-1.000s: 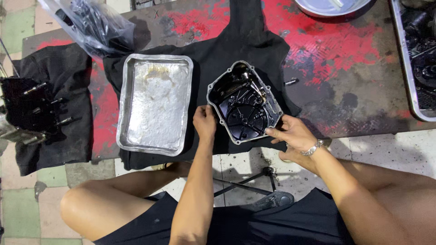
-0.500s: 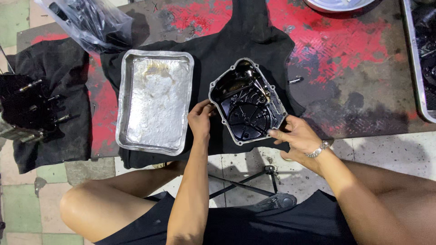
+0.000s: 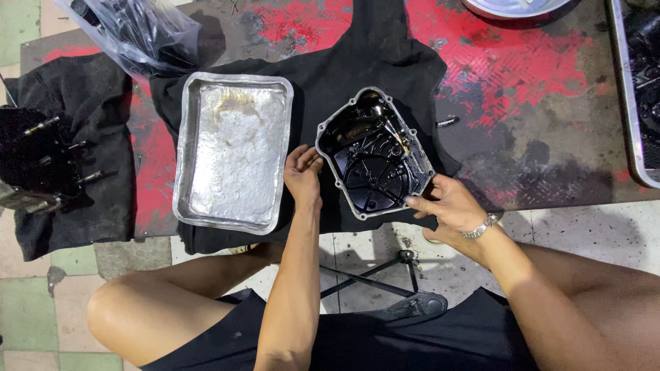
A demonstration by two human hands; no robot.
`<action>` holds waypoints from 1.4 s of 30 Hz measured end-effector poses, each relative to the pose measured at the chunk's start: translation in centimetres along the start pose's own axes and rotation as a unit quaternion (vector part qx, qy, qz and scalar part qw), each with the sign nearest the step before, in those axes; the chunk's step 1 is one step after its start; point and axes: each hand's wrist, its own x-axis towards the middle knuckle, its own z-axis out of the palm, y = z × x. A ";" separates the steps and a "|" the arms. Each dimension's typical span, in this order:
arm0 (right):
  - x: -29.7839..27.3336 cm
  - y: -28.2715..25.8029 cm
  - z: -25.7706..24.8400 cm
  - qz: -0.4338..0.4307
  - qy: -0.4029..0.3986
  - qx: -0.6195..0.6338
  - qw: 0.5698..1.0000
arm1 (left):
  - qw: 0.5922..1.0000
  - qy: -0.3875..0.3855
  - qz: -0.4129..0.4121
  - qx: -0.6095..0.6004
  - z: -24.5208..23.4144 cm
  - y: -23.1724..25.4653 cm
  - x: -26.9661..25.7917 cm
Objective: The person cleans a disassembled engine casing by wiping its interior surfaces with a cloth and applying liquid from a bottle. They also handle a metal tray and a black cloth on the workbench.
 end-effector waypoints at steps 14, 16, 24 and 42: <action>0.3 0.3 -0.1 -0.009 -0.003 -0.009 1.000 | 0.968 -0.022 -0.208 0.140 0.5 2.6 2.5; -0.1 -0.1 -0.1 0.021 0.007 -0.029 0.999 | 0.959 0.004 -0.276 0.057 0.4 2.3 3.4; 0.7 1.4 -0.6 0.002 0.010 -0.001 1.000 | 0.966 -0.081 -0.167 0.180 0.0 2.8 1.2; -3.4 -2.4 15.2 -0.288 0.432 -0.258 0.815 | 0.961 -0.188 -0.190 0.070 -1.8 0.4 3.7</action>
